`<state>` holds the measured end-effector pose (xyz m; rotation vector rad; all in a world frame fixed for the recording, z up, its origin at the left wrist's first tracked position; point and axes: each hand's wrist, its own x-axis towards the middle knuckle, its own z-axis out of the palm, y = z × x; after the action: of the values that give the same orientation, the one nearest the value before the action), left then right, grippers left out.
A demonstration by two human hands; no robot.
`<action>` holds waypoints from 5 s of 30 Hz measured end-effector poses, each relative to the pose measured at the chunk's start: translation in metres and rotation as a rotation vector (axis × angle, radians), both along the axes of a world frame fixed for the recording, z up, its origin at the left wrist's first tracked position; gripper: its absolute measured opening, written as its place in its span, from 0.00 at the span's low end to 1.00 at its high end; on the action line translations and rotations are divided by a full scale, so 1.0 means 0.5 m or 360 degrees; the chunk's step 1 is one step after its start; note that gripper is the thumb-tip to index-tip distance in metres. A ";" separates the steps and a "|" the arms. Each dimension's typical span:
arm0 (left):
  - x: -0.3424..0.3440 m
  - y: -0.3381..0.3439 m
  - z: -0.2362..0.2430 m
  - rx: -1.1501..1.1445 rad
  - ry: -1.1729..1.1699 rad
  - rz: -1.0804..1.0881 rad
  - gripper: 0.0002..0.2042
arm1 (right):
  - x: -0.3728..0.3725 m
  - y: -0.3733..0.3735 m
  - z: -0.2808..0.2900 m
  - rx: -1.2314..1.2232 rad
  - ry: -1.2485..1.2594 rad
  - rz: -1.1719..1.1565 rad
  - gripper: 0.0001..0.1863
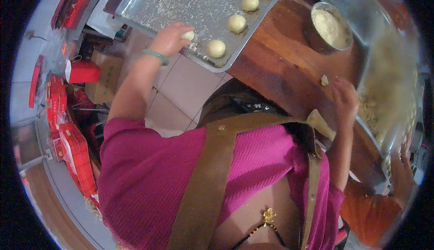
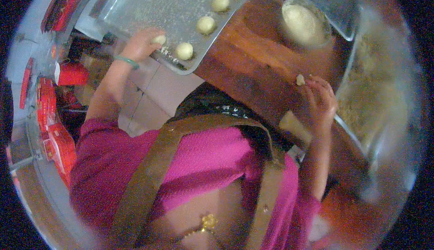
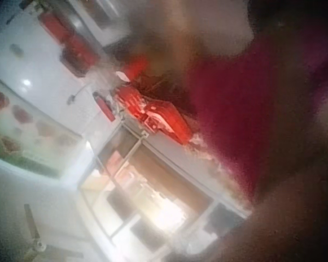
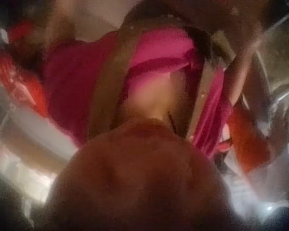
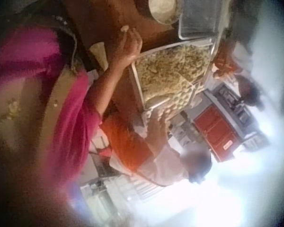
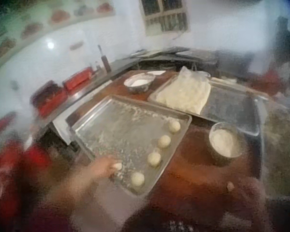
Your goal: The person prepares filled dough balls by tearing small portions of dough from a long roll, flattening them by hand, adding a savory filling from a large tray, and pinching the dough to seal it before placing the finished balls onto a tray coated in sesame seeds.
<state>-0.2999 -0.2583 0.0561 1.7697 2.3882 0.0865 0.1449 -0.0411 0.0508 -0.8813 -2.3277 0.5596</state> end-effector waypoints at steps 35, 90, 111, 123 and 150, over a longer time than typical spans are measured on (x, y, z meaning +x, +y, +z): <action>0.668 0.349 -0.023 -0.1023 -0.3394 -0.0326 0.20 | 0.089 -0.103 -0.060 -0.1562 0.1876 0.0245 0.19; 0.425 0.297 -0.094 0.0026 -0.1209 -0.0223 0.13 | -0.054 0.004 -0.036 -0.1024 0.0062 -0.0117 0.10; 0.564 0.379 -0.086 0.0098 0.0085 -0.1399 0.37 | 0.115 -0.002 -0.007 -0.0130 0.0181 -0.0347 0.07; 0.573 0.435 -0.083 0.0092 0.0186 -0.1563 0.40 | 0.243 0.166 -0.046 -0.0078 -0.0727 -0.0916 0.22; 0.461 0.352 -0.023 0.0289 -0.0489 -0.1217 0.10 | 0.189 0.107 -0.019 -0.0059 -0.1020 -0.0564 0.27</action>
<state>-0.0694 -0.0821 0.0444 2.4105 1.4190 0.4421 0.2396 0.0124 0.0410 -1.6387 -2.6075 0.1784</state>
